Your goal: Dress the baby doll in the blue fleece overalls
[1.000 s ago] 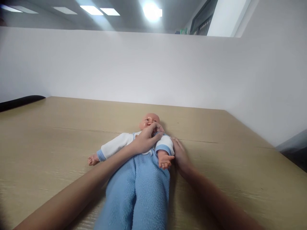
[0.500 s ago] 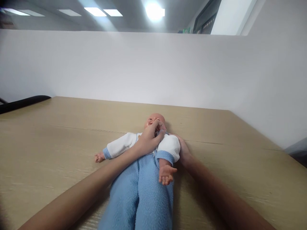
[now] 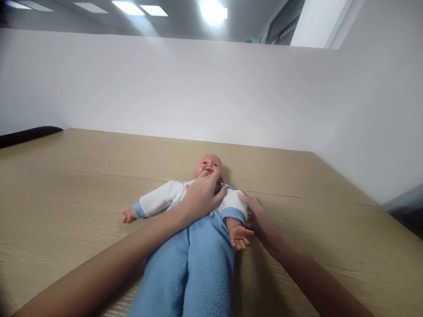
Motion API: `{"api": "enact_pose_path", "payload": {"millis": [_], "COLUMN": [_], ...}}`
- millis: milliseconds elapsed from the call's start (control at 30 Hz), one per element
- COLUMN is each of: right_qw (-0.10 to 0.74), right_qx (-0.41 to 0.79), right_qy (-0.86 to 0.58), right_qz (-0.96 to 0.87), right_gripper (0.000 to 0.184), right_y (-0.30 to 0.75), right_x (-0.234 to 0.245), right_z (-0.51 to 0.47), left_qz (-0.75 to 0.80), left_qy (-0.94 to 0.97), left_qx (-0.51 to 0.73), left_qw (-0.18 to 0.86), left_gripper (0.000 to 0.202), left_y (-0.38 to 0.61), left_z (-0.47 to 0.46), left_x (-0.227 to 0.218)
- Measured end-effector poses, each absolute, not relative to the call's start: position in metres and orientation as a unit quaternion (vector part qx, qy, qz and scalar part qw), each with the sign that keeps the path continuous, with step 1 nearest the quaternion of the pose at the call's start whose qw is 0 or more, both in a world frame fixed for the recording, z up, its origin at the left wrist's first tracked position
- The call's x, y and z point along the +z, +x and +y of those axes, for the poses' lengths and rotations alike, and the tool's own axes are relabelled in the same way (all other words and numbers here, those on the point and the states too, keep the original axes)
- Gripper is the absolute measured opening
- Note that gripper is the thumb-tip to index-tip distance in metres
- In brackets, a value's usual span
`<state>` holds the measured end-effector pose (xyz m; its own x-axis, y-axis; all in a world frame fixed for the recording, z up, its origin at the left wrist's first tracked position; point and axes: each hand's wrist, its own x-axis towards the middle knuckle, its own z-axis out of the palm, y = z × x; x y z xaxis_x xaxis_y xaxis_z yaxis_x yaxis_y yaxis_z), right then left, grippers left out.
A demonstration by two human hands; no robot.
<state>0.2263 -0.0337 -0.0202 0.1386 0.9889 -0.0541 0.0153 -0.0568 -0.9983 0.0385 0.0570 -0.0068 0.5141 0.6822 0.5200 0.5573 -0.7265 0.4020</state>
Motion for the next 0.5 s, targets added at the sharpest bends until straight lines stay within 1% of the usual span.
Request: {"api": "enact_pose_path", "payload": {"millis": [100, 167, 267, 400, 500], "right_qw": [0.479, 0.475, 0.473, 0.5, 0.485], "right_qx": [0.572, 0.574, 0.551, 0.467, 0.399], "right_qy": [-0.573, -0.591, -0.617, -0.632, -0.65], "right_qz": [-0.339, -0.308, -0.304, -0.364, -0.429], "right_gripper": [0.039, 0.047, 0.06, 0.065, 0.066], "right_y": [0.224, 0.224, 0.232, 0.256, 0.279], "right_x": [-0.004, -0.002, -0.014, -0.033, -0.034], "right_z": [-0.053, -0.06, -0.064, -0.068, -0.07], "left_qz": [0.384, 0.396, 0.407, 0.413, 0.421], "left_qy": [0.866, 0.865, 0.864, 0.864, 0.86], "left_qx": [0.317, 0.306, 0.295, 0.288, 0.288], "left_qw": [0.044, 0.028, 0.018, 0.026, 0.029], "left_gripper": [0.018, 0.022, 0.022, 0.018, 0.015], "left_y": [0.037, 0.037, 0.037, 0.038, 0.038], "left_z": [0.053, 0.052, 0.051, 0.053, 0.054], "left_x": [-0.004, -0.002, -0.001, -0.001, -0.002]}}
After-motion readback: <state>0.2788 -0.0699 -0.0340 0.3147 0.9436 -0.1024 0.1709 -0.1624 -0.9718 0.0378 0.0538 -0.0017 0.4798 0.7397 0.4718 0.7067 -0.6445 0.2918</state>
